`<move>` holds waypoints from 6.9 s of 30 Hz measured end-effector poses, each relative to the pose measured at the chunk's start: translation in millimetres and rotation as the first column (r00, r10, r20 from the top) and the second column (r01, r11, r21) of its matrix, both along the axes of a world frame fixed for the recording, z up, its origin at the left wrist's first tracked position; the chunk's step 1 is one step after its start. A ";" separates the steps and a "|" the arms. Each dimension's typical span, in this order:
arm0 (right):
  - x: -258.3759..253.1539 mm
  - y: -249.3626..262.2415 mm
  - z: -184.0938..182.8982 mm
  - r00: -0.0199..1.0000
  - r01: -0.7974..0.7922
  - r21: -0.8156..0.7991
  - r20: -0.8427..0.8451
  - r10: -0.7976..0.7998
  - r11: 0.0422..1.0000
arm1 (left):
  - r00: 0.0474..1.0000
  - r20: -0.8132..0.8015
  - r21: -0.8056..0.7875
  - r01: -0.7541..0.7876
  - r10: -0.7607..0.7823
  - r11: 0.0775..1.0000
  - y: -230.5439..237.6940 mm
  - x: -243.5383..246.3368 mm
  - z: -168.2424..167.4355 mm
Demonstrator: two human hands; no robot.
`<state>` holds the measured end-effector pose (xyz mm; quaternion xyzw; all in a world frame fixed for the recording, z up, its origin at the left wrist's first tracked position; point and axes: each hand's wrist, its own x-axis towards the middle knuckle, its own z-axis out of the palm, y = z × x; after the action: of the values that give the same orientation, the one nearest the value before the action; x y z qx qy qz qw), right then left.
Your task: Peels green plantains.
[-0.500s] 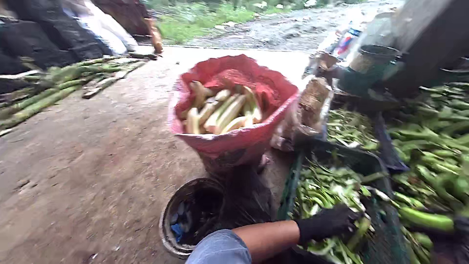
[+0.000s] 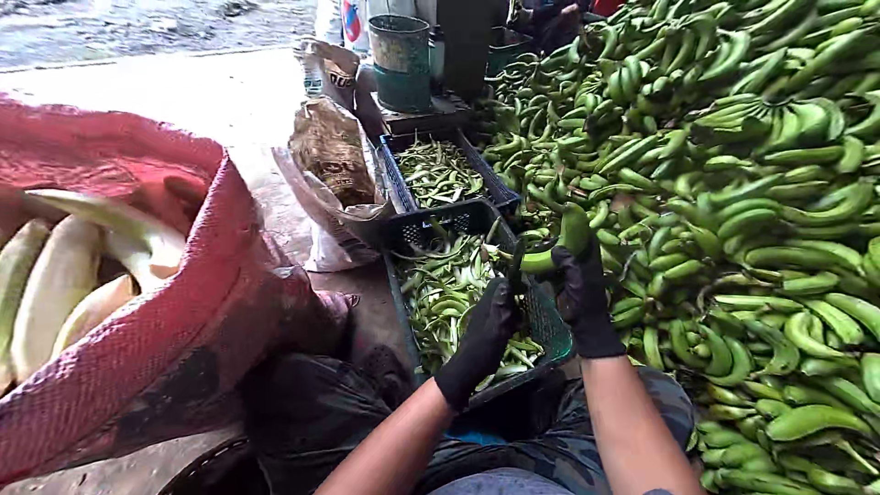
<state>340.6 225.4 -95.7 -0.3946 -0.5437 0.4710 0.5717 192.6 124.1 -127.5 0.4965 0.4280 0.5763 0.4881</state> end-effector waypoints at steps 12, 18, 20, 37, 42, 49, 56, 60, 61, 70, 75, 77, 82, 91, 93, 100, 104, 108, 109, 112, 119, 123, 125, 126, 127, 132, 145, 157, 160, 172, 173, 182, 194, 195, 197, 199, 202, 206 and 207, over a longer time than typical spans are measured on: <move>8.1 14.7 7.5 0.981 -0.170 -0.156 -0.125 0.152 0.973 | 0.838 -0.538 0.033 0.125 -0.087 0.992 5.6 -45.7 30.8; -4.6 6.6 -7.8 0.945 -0.255 -0.196 -0.256 0.202 0.947 | 0.653 -0.758 0.132 0.132 0.014 0.982 18.2 -47.8 28.4; -8.8 3.5 -19.4 0.951 -0.251 -0.181 -0.228 0.208 0.951 | 0.633 -0.772 0.164 0.105 0.061 0.981 25.5 -48.6 19.4; 7.8 1.5 -51.1 0.968 -0.075 -0.274 -0.253 0.004 0.959 | 0.771 -0.635 0.085 0.123 -0.042 0.989 28.9 -55.1 38.8; 13.2 4.5 -51.4 0.985 -0.135 -0.024 -0.110 0.131 0.991 | 0.799 -0.587 0.093 0.226 -0.130 0.970 20.4 -33.9 17.8; -25.5 -34.1 -60.8 0.791 -0.521 -0.447 -0.572 0.215 0.727 | 0.556 -0.762 0.258 -0.212 0.333 0.943 58.2 -79.4 7.1; -12.0 -5.2 -40.5 0.923 -0.245 -0.413 -0.376 0.080 0.877 | 0.702 -0.697 0.063 -0.147 0.149 0.987 48.4 -85.7 25.2; -6.5 15.2 -42.7 0.977 -0.105 -0.307 -0.210 0.040 0.946 | 0.821 -0.569 -0.109 -0.115 0.033 0.987 43.7 -88.0 -7.9; -8.4 18.1 -43.7 0.983 -0.071 -0.287 -0.182 0.019 0.955 | 0.836 -0.548 -0.115 -0.113 0.032 0.987 40.7 -89.6 -16.2; -42.4 25.5 -48.5 0.974 -0.010 -0.273 -0.221 -0.052 0.962 | 0.914 -0.391 -0.032 -0.128 0.106 0.991 22.0 -93.6 -40.6; -55.3 25.0 -41.2 0.993 0.117 -0.157 -0.011 -0.120 0.981 | 0.912 -0.391 -0.007 -0.141 0.127 0.990 18.8 -88.1 -33.1; -56.6 22.3 -39.7 0.988 0.155 -0.104 0.042 -0.152 0.982 | 0.920 -0.371 0.003 -0.134 0.126 0.991 18.3 -86.1 -30.2; -59.5 15.0 -46.1 0.963 0.233 0.038 0.132 -0.236 0.972 | 0.898 -0.428 0.041 -0.091 0.100 0.995 12.8 -78.2 -22.1; -62.5 1.4 -61.1 0.954 0.264 0.007 0.147 -0.262 0.965 | 0.859 -0.501 0.118 -0.054 0.106 0.992 8.2 -73.1 -24.7; -62.1 1.2 -63.2 0.956 0.264 0.011 0.132 -0.263 0.964 | 0.861 -0.498 0.113 -0.052 0.102 0.992 9.0 -72.6 -27.7; -60.9 2.1 -67.6 0.953 0.282 -0.039 0.127 -0.275 0.959 | 0.874 -0.474 0.133 -0.051 0.108 0.990 9.4 -70.2 -32.1; -58.6 8.8 -59.7 0.941 0.313 -0.047 0.150 -0.303 0.949 | 0.905 -0.418 0.103 -0.041 0.081 0.994 10.9 -64.6 -33.7; -57.6 9.1 -51.7 0.934 0.328 -0.025 0.156 -0.320 0.944 | 0.936 -0.347 0.076 -0.036 0.060 0.996 11.9 -60.2 -36.4; -57.0 9.5 -51.6 0.933 0.327 -0.008 0.161 -0.322 0.945 | 0.944 -0.326 0.065 -0.034 0.054 0.997 12.1 -60.7 -37.1; -54.2 12.0 -44.8 0.945 0.309 -0.019 0.121 -0.305 0.951 | 0.952 -0.302 0.039 -0.044 0.054 0.998 12.6 -61.7 -35.9; -49.2 15.8 -22.2 0.954 0.289 -0.015 0.087 -0.286 0.957 | 0.962 -0.269 0.030 -0.044 0.051 0.999 12.4 -62.5 -39.2; -45.5 21.4 -12.0 0.961 0.205 0.060 0.175 -0.213 0.977 | 0.961 -0.269 -0.002 -0.064 0.061 0.998 11.1 -63.1 -38.6; -47.3 27.8 -0.4 0.968 0.167 0.093 0.173 -0.181 0.982 | 0.962 -0.265 -0.013 -0.068 0.063 0.998 10.3 -62.8 -37.5; -52.3 30.6 11.2 0.980 0.156 0.077 0.112 -0.164 0.985 | 0.964 -0.259 -0.015 -0.066 0.060 0.998 9.8 -62.7 -36.4; -57.4 33.2 20.1 0.989 0.133 0.045 0.056 -0.136 0.990 | 0.964 -0.260 -0.011 -0.065 0.059 0.998 9.6 -62.7 -35.9; -65.8 42.6 13.0 0.982 0.071 0.081 0.167 -0.083 0.994 | 0.962 -0.254 0.023 -0.101 0.104 0.995 14.1 -66.2 -38.2; -72.1 35.7 -65.5 0.984 0.175 -0.106 -0.005 -0.176 0.979 | 0.932 -0.325 0.087 -0.139 0.160 0.986 10.8 -73.8 -36.3; -58.9 12.1 -49.1 0.947 0.285 0.110 0.123 -0.298 0.952 | 0.838 -0.527 0.105 -0.102 0.142 0.989 9.0 -68.0 -32.1; -55.2 3.5 -43.7 0.897 0.362 0.181 0.200 -0.394 0.915 | 0.823 -0.543 0.131 -0.112 0.166 0.985 4.8 -61.7 -24.0; -44.4 -10.0 -41.2 0.993 -0.006 -0.044 0.118 0.011 0.999 | 0.762 -0.605 0.233 -0.108 0.232 0.966 21.6 -70.9 -10.9; -44.4 -9.7 -44.1 0.987 -0.146 -0.112 0.046 0.152 0.983 | 0.746 -0.617 0.248 -0.117 0.250 0.962 26.4 -77.6 -14.7; -31.0 -8.3 -57.4 0.859 -0.488 -0.382 -0.052 0.509 0.785 | 0.762 -0.572 0.164 -0.258 0.305 0.952 45.1 -119.9 -29.9; -74.2 17.0 1.6 0.819 0.220 -0.310 -0.457 -0.348 0.925 | 0.592 -0.573 0.587 -0.185 0.566 0.788 13.7 -59.2 -33.1; -75.3 15.2 2.6 0.815 0.232 -0.326 -0.449 -0.366 0.916 | 0.590 -0.579 0.582 -0.185 0.563 0.792 14.5 -59.8 -35.0; -73.0 7.4 -4.4 0.874 0.193 -0.301 -0.381 -0.303 0.934 | 0.599 -0.607 0.545 -0.164 0.522 0.822 17.9 -63.4 -35.8; -64.0 -3.7 -17.1 0.978 0.076 -0.227 -0.173 -0.118 0.971 | 0.620 -0.634 0.497 -0.129 0.461 0.858 23.8 -72.4 -33.3; -43.6 -10.5 -25.1 0.954 -0.257 -0.166 0.114 0.277 0.952 | 0.663 -0.648 0.423 -0.095 0.374 0.901 34.3 -92.6 -29.1; -23.8 -15.7 -21.4 0.809 -0.454 -0.302 0.255 0.530 0.838 | 0.714 -0.652 0.353 -0.012 0.255 0.936 43.7 -105.8 -34.2; -21.1 -17.4 -18.6 0.778 -0.454 -0.364 0.284 0.561 0.813 | 0.721 -0.657 0.319 -0.002 0.222 0.948 44.4 -105.6 -37.2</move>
<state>319.5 208.1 -114.4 -0.3901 -0.6591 0.5943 0.2454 86.9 168.4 -164.8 0.7137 0.5160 0.4383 0.1796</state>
